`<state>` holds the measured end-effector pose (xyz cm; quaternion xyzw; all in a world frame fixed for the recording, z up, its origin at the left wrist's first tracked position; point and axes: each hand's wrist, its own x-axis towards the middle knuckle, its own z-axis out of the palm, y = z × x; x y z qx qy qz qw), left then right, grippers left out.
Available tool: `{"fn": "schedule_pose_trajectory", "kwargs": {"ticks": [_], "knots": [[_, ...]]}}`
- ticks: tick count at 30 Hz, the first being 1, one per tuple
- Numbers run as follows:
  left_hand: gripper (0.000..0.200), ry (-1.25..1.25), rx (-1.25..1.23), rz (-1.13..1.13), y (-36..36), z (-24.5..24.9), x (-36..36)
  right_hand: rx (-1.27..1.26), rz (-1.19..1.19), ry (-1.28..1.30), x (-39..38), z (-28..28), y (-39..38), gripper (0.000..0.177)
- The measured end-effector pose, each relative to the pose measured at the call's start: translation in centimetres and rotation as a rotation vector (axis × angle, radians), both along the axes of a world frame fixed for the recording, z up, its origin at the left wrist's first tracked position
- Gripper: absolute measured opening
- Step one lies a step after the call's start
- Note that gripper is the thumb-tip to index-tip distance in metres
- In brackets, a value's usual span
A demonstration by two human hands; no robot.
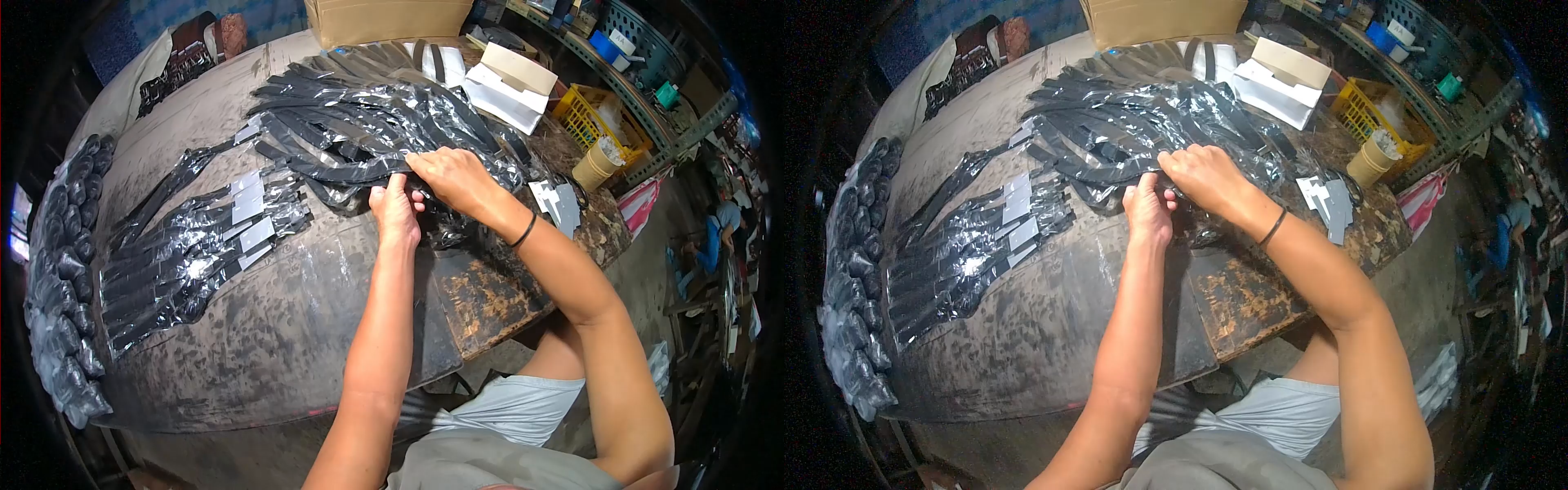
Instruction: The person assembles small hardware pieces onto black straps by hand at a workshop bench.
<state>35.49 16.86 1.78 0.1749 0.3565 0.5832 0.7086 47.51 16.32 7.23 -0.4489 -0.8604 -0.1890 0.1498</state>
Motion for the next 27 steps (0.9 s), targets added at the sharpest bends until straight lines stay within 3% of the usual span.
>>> {"fn": "schedule_pose_trajectory", "kwargs": {"ticks": [5, 7, 8, 16, 27], "knots": [[0.021, 0.031, 0.019, 0.026, -0.1, 0.1, 0.2, 0.01, -0.014, 0.043, -0.2, -0.6, -0.5, 0.013], [0.021, 0.032, 0.023, 0.027, 0.0, 0.0, 0.2, -0.139, -0.12, 0.028, -0.3, -0.7, -0.9, 0.037], [0.021, 0.031, 0.023, 0.025, 0.1, -0.1, 0.1, -0.139, -0.12, 0.028, -0.3, -0.7, -1.0, 0.037], [0.022, 0.014, 0.065, 0.009, 0.0, -0.1, 0.0, -0.117, -0.122, 0.233, -0.8, -0.7, -1.5, 0.025], [0.024, 0.121, 0.071, 0.026, -0.1, 0.2, 0.1, -0.168, -0.147, 0.259, -0.7, -0.7, -0.6, 0.01]]}}
